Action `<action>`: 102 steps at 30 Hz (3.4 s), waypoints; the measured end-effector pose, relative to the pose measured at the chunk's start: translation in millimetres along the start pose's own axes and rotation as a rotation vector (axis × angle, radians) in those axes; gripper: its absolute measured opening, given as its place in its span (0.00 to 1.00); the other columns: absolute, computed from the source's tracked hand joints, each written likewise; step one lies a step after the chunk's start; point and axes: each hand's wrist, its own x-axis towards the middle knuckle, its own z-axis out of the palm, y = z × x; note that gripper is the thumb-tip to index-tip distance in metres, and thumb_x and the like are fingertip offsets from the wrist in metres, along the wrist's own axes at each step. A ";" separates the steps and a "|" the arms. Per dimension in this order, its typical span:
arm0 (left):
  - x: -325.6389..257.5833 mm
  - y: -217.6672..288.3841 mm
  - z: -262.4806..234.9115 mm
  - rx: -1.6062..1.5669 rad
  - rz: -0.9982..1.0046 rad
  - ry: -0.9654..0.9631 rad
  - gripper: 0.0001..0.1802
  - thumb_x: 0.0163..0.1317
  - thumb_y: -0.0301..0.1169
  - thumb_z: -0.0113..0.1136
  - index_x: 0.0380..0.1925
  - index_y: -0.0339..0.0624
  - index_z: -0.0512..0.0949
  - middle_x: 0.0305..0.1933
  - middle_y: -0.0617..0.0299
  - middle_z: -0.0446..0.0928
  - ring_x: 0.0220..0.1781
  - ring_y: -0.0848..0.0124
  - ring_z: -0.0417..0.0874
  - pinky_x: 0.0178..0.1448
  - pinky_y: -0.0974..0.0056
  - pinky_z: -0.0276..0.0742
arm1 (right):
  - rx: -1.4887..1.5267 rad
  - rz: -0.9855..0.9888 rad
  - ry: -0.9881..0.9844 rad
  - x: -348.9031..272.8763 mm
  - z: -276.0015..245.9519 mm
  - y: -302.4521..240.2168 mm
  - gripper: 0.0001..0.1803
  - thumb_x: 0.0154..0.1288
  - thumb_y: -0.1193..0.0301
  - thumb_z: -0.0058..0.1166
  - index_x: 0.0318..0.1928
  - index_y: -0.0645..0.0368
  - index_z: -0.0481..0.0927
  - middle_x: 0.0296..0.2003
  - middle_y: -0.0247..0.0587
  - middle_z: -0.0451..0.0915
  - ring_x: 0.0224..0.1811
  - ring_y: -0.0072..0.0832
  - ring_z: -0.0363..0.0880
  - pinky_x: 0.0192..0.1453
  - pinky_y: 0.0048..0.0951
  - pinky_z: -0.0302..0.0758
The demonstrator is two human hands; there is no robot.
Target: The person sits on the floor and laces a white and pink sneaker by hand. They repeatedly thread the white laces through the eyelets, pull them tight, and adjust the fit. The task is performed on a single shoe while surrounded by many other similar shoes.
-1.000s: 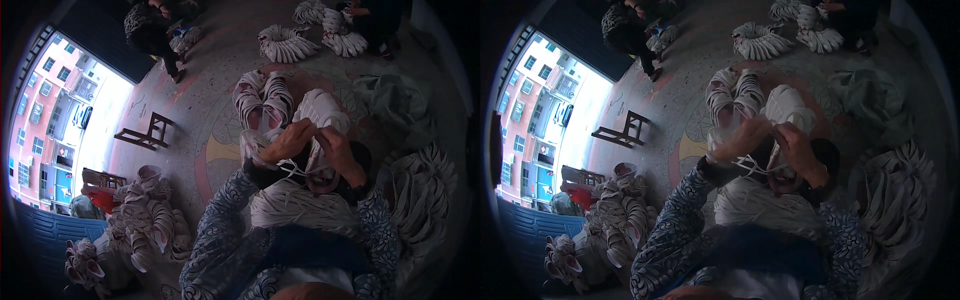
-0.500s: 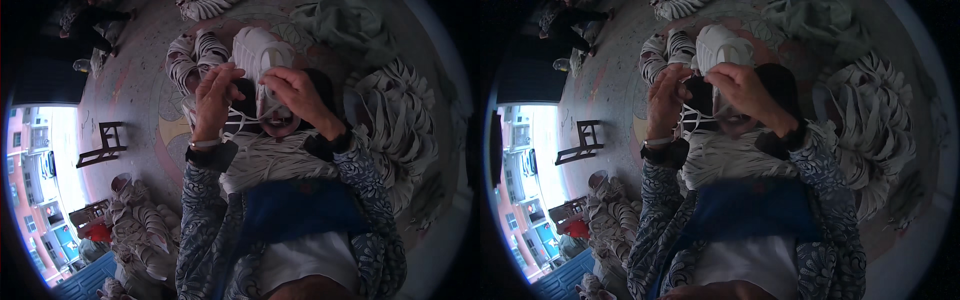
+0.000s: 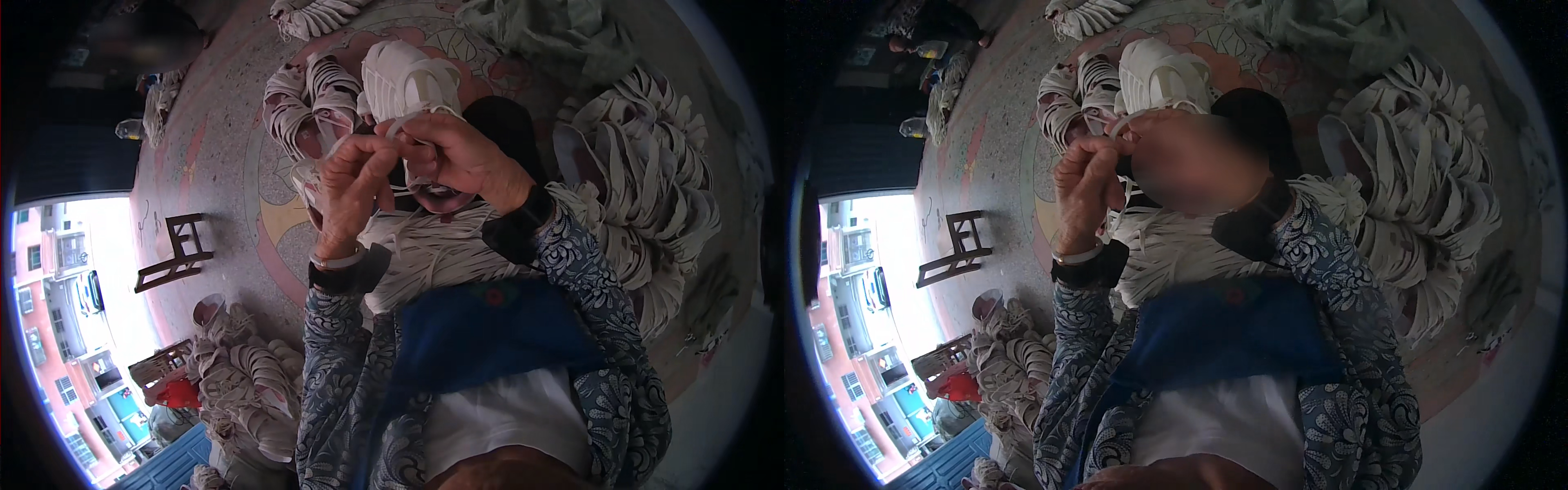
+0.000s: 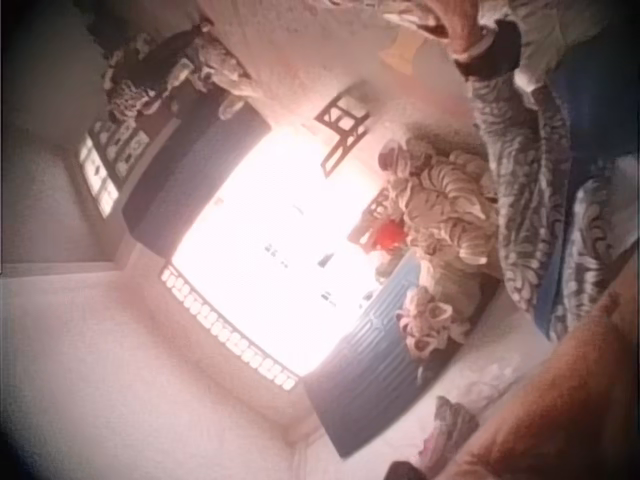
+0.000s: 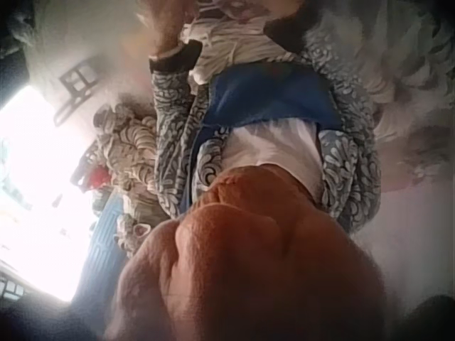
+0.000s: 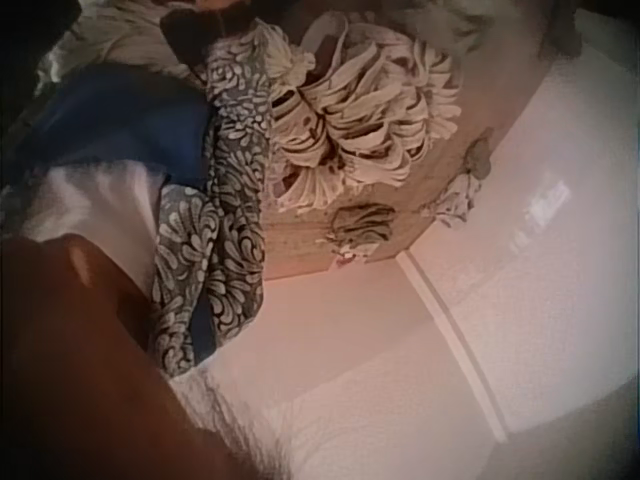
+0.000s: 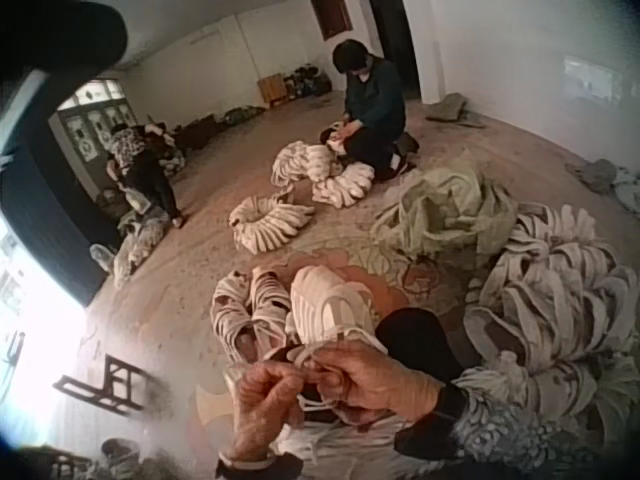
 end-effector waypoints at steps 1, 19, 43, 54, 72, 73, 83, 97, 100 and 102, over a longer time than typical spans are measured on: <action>0.2 -1.7 1.1 0.022 -0.019 -0.003 0.07 0.67 0.29 0.56 0.40 0.37 0.75 0.36 0.58 0.83 0.14 0.83 0.69 0.16 0.77 0.64 | 0.039 -0.015 -0.030 -0.5 -1.6 -0.1 0.18 0.72 0.69 0.47 0.53 0.71 0.72 0.30 0.31 0.72 0.25 0.13 0.65 0.28 0.17 0.66; -8.0 -12.4 9.5 0.082 -0.181 0.064 0.06 0.68 0.31 0.54 0.38 0.40 0.74 0.25 0.62 0.80 0.12 0.84 0.68 0.15 0.79 0.61 | -0.174 -0.216 0.043 -7.3 11.5 -9.7 0.14 0.71 0.71 0.48 0.50 0.68 0.75 0.27 0.28 0.69 0.26 0.14 0.66 0.30 0.16 0.67; 0.7 47.8 25.1 0.340 0.117 -0.127 0.12 0.72 0.31 0.47 0.44 0.34 0.75 0.31 0.65 0.78 0.27 0.81 0.74 0.32 0.73 0.71 | -1.356 -0.860 0.105 -11.9 76.9 -41.6 0.09 0.60 0.78 0.55 0.42 0.64 0.81 0.45 0.43 0.75 0.51 0.31 0.75 0.52 0.29 0.72; -77.2 182.6 -113.7 1.282 0.885 1.184 0.10 0.69 0.28 0.47 0.41 0.34 0.76 0.36 0.60 0.75 0.35 0.70 0.75 0.41 0.65 0.72 | -0.898 -0.985 -0.640 -99.0 166.9 -60.0 0.10 0.66 0.71 0.48 0.36 0.63 0.81 0.36 0.43 0.78 0.26 0.27 0.76 0.27 0.25 0.75; -221.3 216.5 -275.9 1.177 0.787 1.510 0.16 0.67 0.29 0.46 0.52 0.36 0.75 0.34 0.62 0.70 0.31 0.75 0.71 0.36 0.69 0.69 | -0.537 -0.613 -0.854 -96.7 176.0 -70.8 0.11 0.57 0.73 0.66 0.37 0.71 0.83 0.31 0.42 0.76 0.22 0.21 0.74 0.22 0.18 0.70; -225.5 215.7 -278.7 1.161 0.780 1.520 0.16 0.67 0.29 0.46 0.52 0.36 0.75 0.34 0.62 0.70 0.32 0.75 0.71 0.37 0.69 0.70 | -0.529 -0.573 -0.849 -96.4 176.5 -70.6 0.12 0.58 0.72 0.66 0.37 0.70 0.83 0.31 0.42 0.77 0.23 0.22 0.75 0.22 0.18 0.70; -252.5 214.6 -292.7 1.095 0.752 1.565 0.16 0.68 0.29 0.45 0.51 0.35 0.75 0.39 0.59 0.72 0.36 0.73 0.75 0.38 0.69 0.73 | -0.608 -0.391 -0.943 -88.4 179.1 -78.2 0.14 0.54 0.73 0.68 0.39 0.68 0.83 0.35 0.42 0.77 0.32 0.24 0.77 0.27 0.18 0.72; -227.8 183.8 -265.5 0.996 0.715 1.389 0.16 0.69 0.30 0.45 0.51 0.33 0.75 0.45 0.55 0.74 0.41 0.70 0.80 0.40 0.69 0.79 | -0.522 -0.286 -0.932 -83.9 173.2 -77.2 0.13 0.52 0.75 0.69 0.38 0.68 0.83 0.31 0.43 0.80 0.29 0.26 0.79 0.27 0.22 0.76; -168.7 132.9 -219.3 0.926 0.634 1.072 0.16 0.69 0.30 0.45 0.51 0.33 0.75 0.47 0.55 0.75 0.43 0.69 0.81 0.40 0.69 0.80 | -0.582 -0.377 -0.758 -97.7 175.5 -67.7 0.13 0.52 0.75 0.69 0.37 0.69 0.83 0.29 0.42 0.80 0.27 0.25 0.79 0.26 0.22 0.76; -116.4 101.0 -168.9 0.960 0.490 0.819 0.19 0.70 0.33 0.43 0.51 0.30 0.73 0.49 0.51 0.77 0.46 0.62 0.83 0.50 0.63 0.78 | -0.691 -0.205 -0.610 -113.6 174.0 -84.3 0.12 0.53 0.74 0.69 0.36 0.69 0.83 0.29 0.41 0.80 0.26 0.25 0.79 0.23 0.22 0.76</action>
